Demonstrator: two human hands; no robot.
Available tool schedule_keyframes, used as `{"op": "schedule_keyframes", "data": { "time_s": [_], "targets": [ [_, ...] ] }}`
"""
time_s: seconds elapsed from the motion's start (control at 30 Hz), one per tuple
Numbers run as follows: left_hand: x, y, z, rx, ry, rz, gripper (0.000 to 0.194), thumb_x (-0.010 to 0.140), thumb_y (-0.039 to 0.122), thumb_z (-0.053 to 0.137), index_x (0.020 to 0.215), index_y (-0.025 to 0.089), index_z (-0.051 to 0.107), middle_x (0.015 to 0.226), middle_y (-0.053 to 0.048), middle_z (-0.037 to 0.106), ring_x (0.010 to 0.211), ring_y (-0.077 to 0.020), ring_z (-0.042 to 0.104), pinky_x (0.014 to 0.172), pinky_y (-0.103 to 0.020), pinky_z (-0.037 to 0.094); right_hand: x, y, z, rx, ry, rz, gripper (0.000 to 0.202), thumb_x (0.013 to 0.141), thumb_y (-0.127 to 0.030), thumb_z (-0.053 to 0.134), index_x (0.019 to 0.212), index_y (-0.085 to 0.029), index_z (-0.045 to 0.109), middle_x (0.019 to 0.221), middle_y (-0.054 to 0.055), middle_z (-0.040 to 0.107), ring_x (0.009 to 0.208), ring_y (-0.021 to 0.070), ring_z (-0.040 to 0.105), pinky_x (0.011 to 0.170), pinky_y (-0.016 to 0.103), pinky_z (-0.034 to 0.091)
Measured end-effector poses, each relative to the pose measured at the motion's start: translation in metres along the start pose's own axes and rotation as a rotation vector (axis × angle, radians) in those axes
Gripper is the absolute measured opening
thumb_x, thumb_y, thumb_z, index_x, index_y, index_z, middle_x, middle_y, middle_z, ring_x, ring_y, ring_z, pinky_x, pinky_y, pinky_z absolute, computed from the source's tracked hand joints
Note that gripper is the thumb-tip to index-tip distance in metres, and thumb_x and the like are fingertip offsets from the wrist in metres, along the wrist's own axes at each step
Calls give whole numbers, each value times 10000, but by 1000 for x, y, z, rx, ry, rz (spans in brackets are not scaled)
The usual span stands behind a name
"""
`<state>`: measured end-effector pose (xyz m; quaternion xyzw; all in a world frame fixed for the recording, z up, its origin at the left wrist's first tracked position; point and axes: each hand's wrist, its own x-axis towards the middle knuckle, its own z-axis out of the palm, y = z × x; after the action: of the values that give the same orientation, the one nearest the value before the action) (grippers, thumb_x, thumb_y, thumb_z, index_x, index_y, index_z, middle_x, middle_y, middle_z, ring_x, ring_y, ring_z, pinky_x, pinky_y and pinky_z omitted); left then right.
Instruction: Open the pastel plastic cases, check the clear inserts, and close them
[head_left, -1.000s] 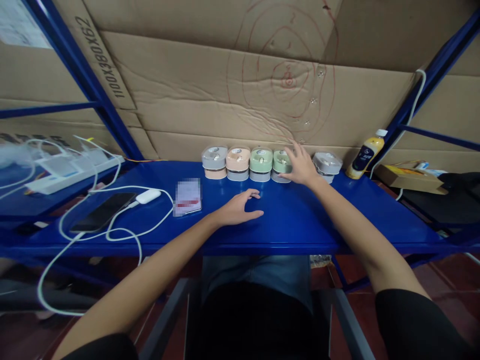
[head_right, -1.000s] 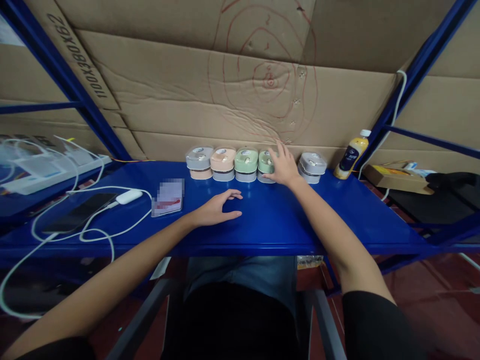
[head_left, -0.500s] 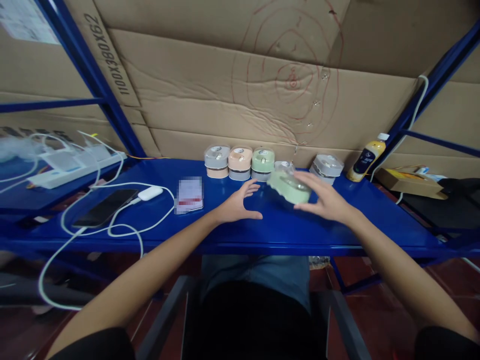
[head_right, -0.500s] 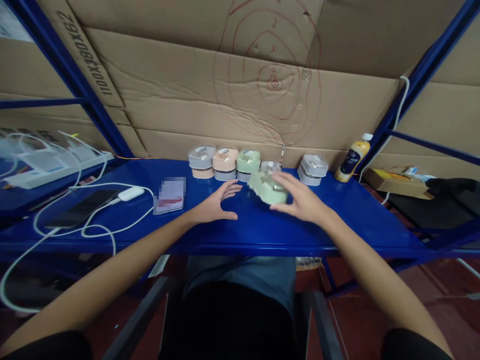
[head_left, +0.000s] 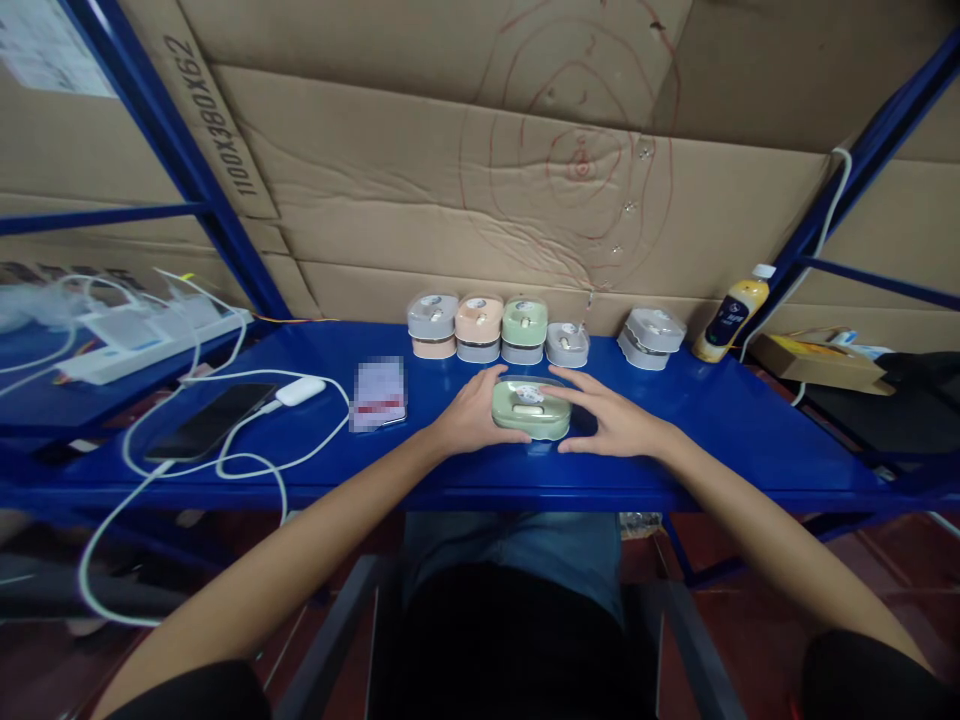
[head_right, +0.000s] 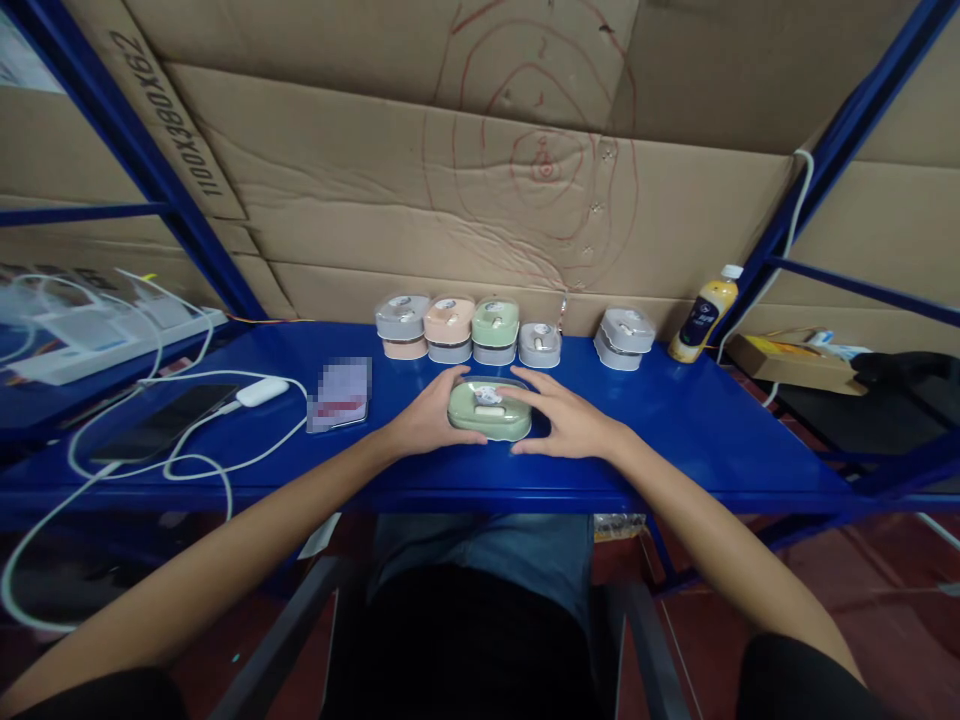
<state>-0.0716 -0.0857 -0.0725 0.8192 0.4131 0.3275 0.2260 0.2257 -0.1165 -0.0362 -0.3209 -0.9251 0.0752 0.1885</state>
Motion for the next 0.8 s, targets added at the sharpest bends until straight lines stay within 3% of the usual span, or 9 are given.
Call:
{"op": "schedule_keyframes", "data": {
  "time_s": [0.13,0.27,0.37,0.4,0.47,0.53,0.6,0.7,0.8],
  "targets": [
    [-1,-2,1,-21,-31,21,1321,590,608,995,1641,176,322,1655,-270,438,1542,-483,441,1250,-656,384,32,-12,16,-59,48,86,1153,803,-792,796,1702,-209,372,1722,236,398,1595,495,369,1250,706,396],
    [-2,-5,-1,-123,-60,50,1208,736,555,924,1671,174,260,1573,-238,545,1452,-418,563,1212,-593,453,48,-8,23,11,60,97,1037,826,-776,782,1620,-174,494,1515,240,610,1388,441,609,1146,634,522],
    [-2,-4,-3,-138,-42,66,1256,704,533,958,1686,199,250,1521,-197,584,1406,-387,595,1199,-570,474,37,11,11,147,170,71,892,897,-755,716,1594,-233,524,1507,171,643,1364,372,639,1166,571,514],
    [-2,-4,-4,-121,-39,86,1233,701,525,964,1682,213,284,1506,-178,589,1403,-376,593,1205,-561,472,30,20,6,178,216,82,836,928,-745,680,1588,-254,530,1532,148,635,1383,359,631,1184,564,498],
    [-3,-2,-5,-61,-50,141,998,760,525,928,1604,248,473,1472,-139,587,1411,-353,578,1228,-536,458,16,39,-6,201,288,166,765,974,-726,617,1584,-272,531,1548,121,636,1393,352,625,1189,563,487],
    [-4,1,-7,-1,-97,193,645,860,534,843,1426,268,686,1451,-120,566,1423,-338,563,1247,-509,444,3,57,-14,186,325,317,747,1000,-731,551,1572,-251,538,1419,130,714,1254,349,698,1105,559,542],
    [-5,3,-8,37,-135,217,452,938,535,752,1301,267,781,1463,-121,536,1446,-335,542,1259,-496,433,-4,69,-18,183,329,431,740,1014,-736,504,1555,-233,547,1281,127,764,1138,337,731,1042,547,574],
    [-6,7,-10,56,-131,196,439,1005,537,642,1299,247,791,1505,-134,515,1483,-342,505,1268,-499,426,-9,74,-18,189,299,499,720,1010,-725,517,1534,-233,558,1176,107,782,1071,323,736,1027,544,578],
    [-3,6,-14,85,-80,162,476,1025,548,576,1295,216,785,1478,-148,555,1465,-348,519,1256,-503,438,-10,71,-18,177,251,508,743,978,-703,590,1534,-212,555,1203,121,770,1062,326,731,1030,556,575]
  ]
}}
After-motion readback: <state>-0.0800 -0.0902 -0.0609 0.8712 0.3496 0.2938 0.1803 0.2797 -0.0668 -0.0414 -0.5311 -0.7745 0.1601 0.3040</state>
